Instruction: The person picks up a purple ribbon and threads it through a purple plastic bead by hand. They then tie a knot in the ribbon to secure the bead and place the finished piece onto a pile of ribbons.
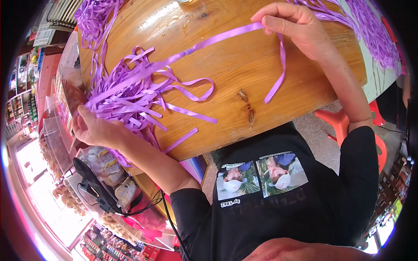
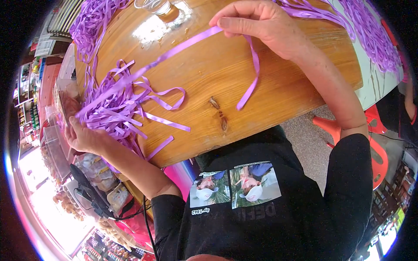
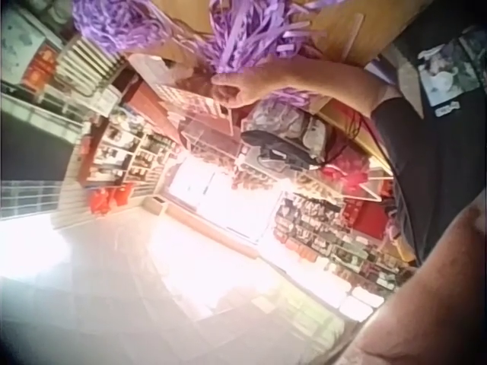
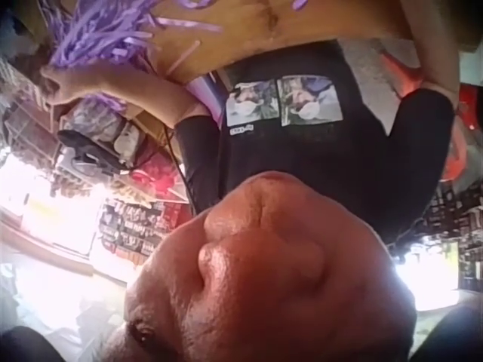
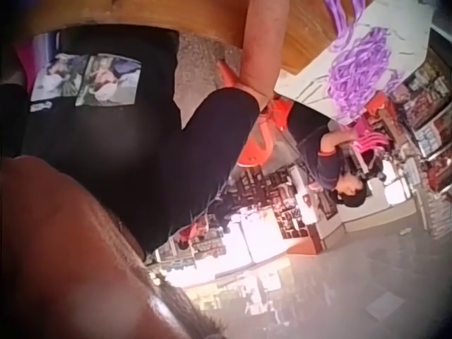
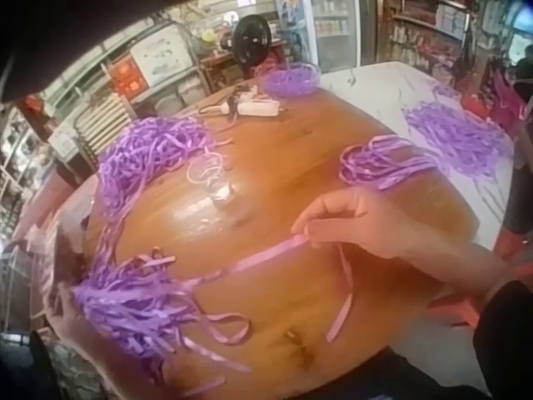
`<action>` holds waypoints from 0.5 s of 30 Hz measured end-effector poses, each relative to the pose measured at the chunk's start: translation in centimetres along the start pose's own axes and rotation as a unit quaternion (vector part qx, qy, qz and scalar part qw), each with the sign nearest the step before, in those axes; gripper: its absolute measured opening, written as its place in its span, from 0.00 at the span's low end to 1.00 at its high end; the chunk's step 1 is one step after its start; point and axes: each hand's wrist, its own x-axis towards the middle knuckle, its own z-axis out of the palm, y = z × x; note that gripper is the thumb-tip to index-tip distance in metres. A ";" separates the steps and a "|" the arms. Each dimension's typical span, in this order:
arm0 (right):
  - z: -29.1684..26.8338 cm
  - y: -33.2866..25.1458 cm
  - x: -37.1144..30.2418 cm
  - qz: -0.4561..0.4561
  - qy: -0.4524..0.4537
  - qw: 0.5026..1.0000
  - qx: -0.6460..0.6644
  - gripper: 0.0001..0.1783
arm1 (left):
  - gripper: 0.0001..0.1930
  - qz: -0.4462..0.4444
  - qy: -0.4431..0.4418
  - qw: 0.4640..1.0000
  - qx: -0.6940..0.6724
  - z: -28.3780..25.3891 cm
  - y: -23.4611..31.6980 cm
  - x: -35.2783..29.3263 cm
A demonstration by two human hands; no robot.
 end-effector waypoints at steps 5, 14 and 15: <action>2.1 0.7 0.8 -0.056 -0.068 0.996 -0.003 0.10 | 0.20 0.148 -0.260 0.947 0.113 4.7 1.6 -7.8; 1.3 1.2 0.9 -0.181 -0.079 0.980 -0.019 0.10 | 0.07 -0.288 -0.469 0.834 -0.037 6.1 3.4 -12.4; 1.2 0.5 0.3 -0.094 -0.060 0.994 0.009 0.09 | 0.07 -0.292 -0.413 0.860 -0.058 5.7 3.6 -11.6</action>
